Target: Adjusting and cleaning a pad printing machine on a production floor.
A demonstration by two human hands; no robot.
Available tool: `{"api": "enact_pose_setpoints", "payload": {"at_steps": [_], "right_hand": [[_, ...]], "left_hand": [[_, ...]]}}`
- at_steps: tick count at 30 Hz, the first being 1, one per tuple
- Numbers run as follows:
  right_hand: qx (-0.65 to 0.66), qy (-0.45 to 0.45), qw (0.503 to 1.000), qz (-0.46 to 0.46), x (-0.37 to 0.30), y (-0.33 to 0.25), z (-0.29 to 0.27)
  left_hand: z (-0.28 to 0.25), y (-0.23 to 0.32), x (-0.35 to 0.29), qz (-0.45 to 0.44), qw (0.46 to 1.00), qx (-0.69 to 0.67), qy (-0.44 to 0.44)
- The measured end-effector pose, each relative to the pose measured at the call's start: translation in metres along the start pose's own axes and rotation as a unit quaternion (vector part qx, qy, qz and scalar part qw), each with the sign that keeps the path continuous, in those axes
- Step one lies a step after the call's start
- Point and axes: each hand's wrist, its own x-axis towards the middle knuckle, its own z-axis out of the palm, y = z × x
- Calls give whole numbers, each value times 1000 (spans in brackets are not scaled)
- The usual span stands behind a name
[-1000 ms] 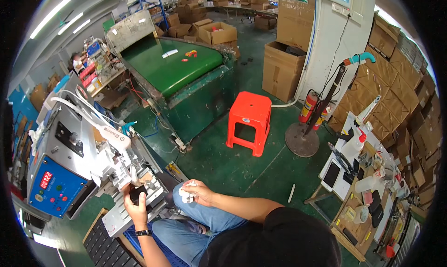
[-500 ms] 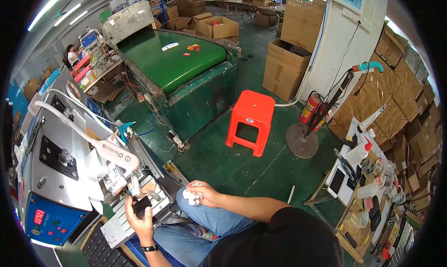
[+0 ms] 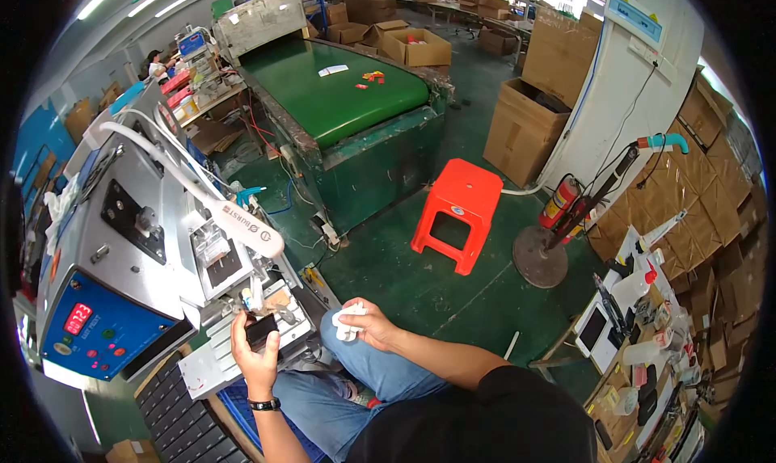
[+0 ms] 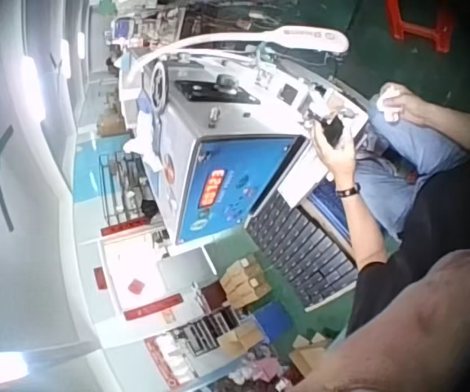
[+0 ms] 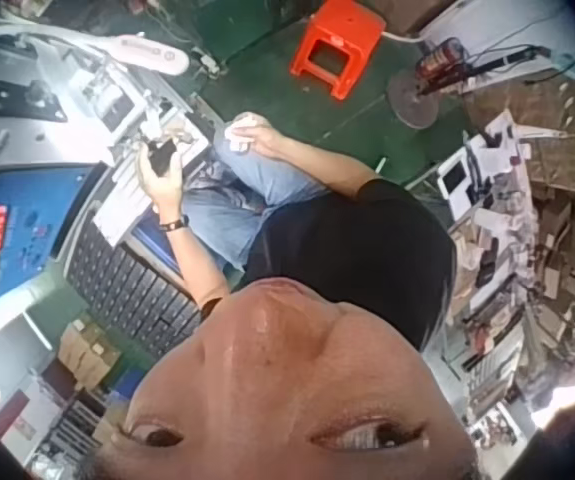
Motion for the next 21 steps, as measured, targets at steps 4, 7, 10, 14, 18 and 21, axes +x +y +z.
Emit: {"api": "enact_pose_setpoints", "payload": {"at_steps": [4, 7, 10, 14, 18, 21], "right_hand": [[-1, 6, 1000, -8, 0, 0, 1], [-25, -1, 1000, -16, 0, -1, -3], [-16, -2, 1000, -5, 1, -4, -5], [-34, -9, 999, 3, 1, -12, 4], [-64, -30, 996, -48, 4, -34, 24], [-81, -73, 989, -99, 13, -56, 44]], "left_hand": [[-1, 3, 3, -4, 1000, 4, 5], [-4, 6, 0, -17, 1000, 11, -11], [-6, 12, 0, -9, 1000, 19, -3], [-10, 18, 4, -23, 1000, -1, -5], [-9, 17, 7, 0, 1000, -5, 9], [-8, 15, 5, 7, 1000, 5, 10]]}}
